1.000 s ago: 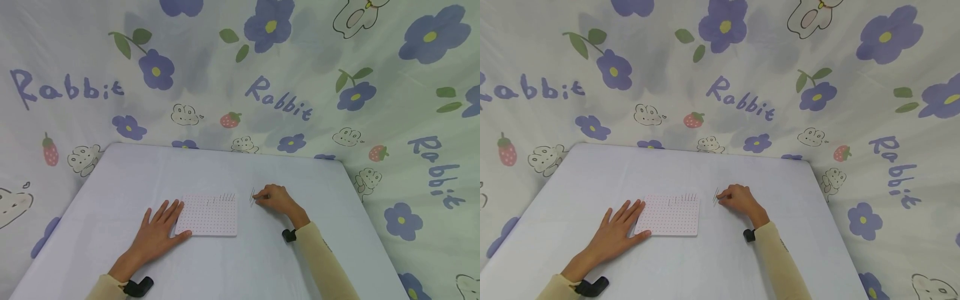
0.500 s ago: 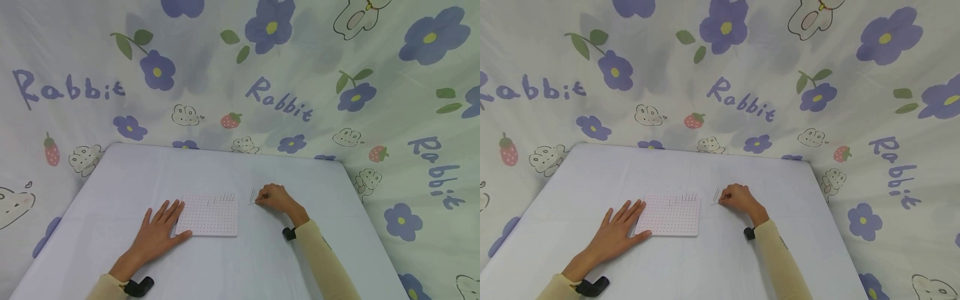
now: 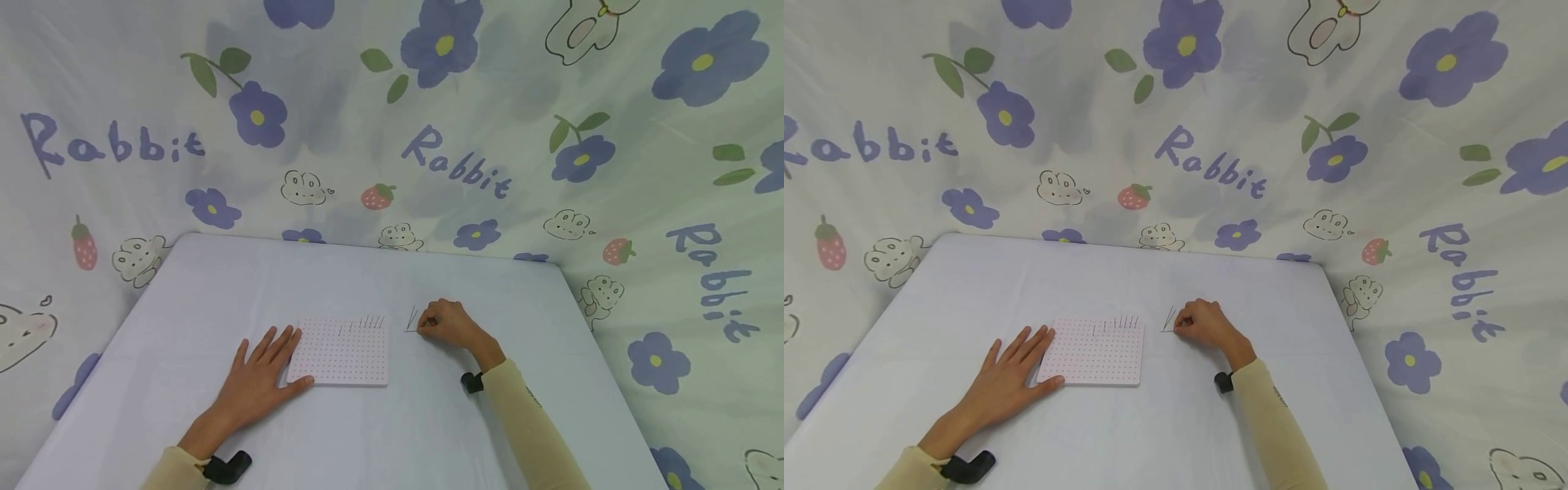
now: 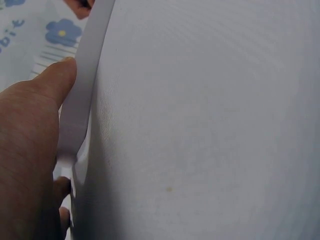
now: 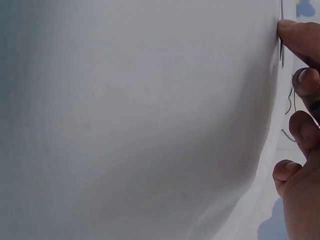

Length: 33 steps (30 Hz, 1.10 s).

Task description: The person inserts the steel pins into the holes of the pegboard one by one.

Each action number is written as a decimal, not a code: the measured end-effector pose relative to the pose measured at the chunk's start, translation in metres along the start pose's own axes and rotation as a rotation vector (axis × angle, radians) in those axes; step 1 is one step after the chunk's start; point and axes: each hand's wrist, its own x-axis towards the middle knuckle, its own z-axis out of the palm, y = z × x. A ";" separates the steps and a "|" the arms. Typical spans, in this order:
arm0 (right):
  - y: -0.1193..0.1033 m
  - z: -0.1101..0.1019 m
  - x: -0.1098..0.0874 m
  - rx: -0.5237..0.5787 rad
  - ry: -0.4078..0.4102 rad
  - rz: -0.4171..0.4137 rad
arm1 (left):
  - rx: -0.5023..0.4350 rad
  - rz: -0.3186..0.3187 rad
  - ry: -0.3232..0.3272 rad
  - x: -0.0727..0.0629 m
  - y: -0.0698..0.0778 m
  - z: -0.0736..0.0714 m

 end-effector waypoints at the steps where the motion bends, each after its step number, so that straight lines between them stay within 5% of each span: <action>1: -0.001 0.000 0.000 0.002 0.004 0.001 | 0.001 -0.001 0.000 0.000 0.000 0.000; 19: -0.021 -0.006 0.001 0.199 0.019 -0.010 | -0.016 -0.002 0.006 0.000 0.002 -0.002; 33: -0.032 -0.004 0.001 0.230 0.009 0.011 | -0.001 0.000 0.004 0.000 0.001 -0.001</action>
